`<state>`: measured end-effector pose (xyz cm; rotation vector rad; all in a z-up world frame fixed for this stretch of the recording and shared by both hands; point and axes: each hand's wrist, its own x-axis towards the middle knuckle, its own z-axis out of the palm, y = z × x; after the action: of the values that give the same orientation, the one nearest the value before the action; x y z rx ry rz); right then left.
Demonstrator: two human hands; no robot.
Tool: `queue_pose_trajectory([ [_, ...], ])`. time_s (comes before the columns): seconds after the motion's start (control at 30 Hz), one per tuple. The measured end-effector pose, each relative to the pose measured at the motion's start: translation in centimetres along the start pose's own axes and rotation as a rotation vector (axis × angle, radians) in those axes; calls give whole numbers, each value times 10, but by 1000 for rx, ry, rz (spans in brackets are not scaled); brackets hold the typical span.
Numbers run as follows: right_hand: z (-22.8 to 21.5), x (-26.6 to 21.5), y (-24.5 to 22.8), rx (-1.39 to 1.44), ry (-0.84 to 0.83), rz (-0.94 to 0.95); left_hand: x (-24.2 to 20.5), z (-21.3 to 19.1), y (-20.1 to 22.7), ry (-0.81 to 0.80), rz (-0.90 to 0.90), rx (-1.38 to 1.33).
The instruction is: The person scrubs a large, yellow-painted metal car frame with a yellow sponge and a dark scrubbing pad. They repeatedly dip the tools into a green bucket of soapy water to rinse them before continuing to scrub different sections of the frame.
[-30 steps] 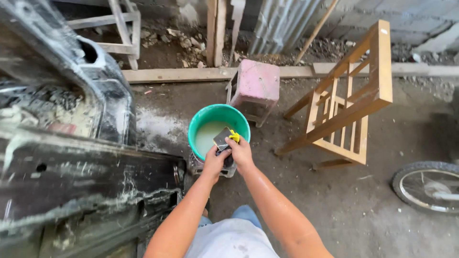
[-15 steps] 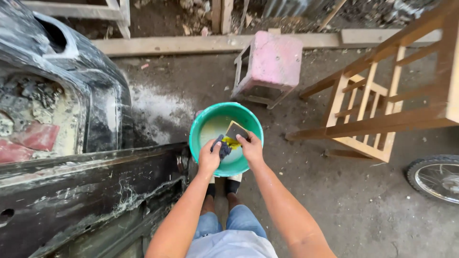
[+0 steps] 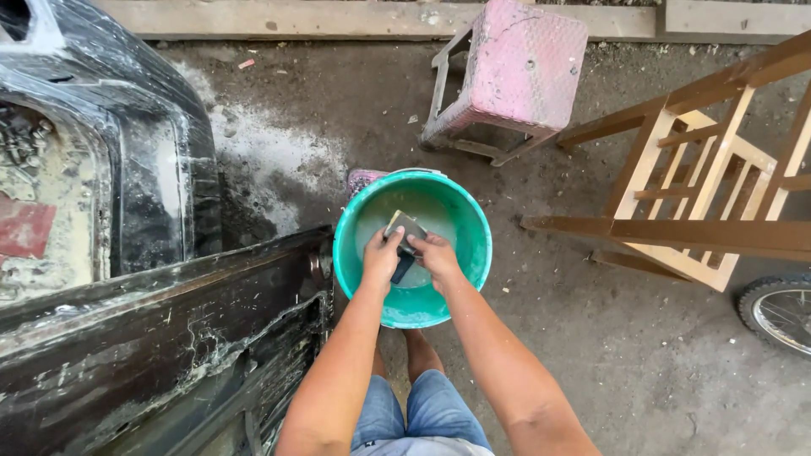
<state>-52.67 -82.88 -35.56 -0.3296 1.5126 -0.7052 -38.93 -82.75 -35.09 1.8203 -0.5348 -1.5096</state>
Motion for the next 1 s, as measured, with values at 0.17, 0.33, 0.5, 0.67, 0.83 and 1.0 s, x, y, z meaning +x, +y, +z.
queue_pose_trajectory([
  [0.17, -2, 43, 34, -248, -29, -175, 37, 3, -31, 158, 18, -155],
  [0.33, 24, 37, 10, -980, -60, -566, 46, 3, -34, 268, 11, -88],
  [0.5, 41, 28, -15, -1527, -246, -96, 50, 3, -30, 270, -17, -89],
  [0.67, 21, 19, -10, -1686, -162, -86, 62, 4, -53, 214, 88, -147],
  [0.83, 20, -98, -96, -1321, -62, -331, 46, 6, -31, 198, 54, -154],
  [1.0, 11, -66, -61, -1194, 151, -675, 44, 8, -26, 251, 37, -203],
])
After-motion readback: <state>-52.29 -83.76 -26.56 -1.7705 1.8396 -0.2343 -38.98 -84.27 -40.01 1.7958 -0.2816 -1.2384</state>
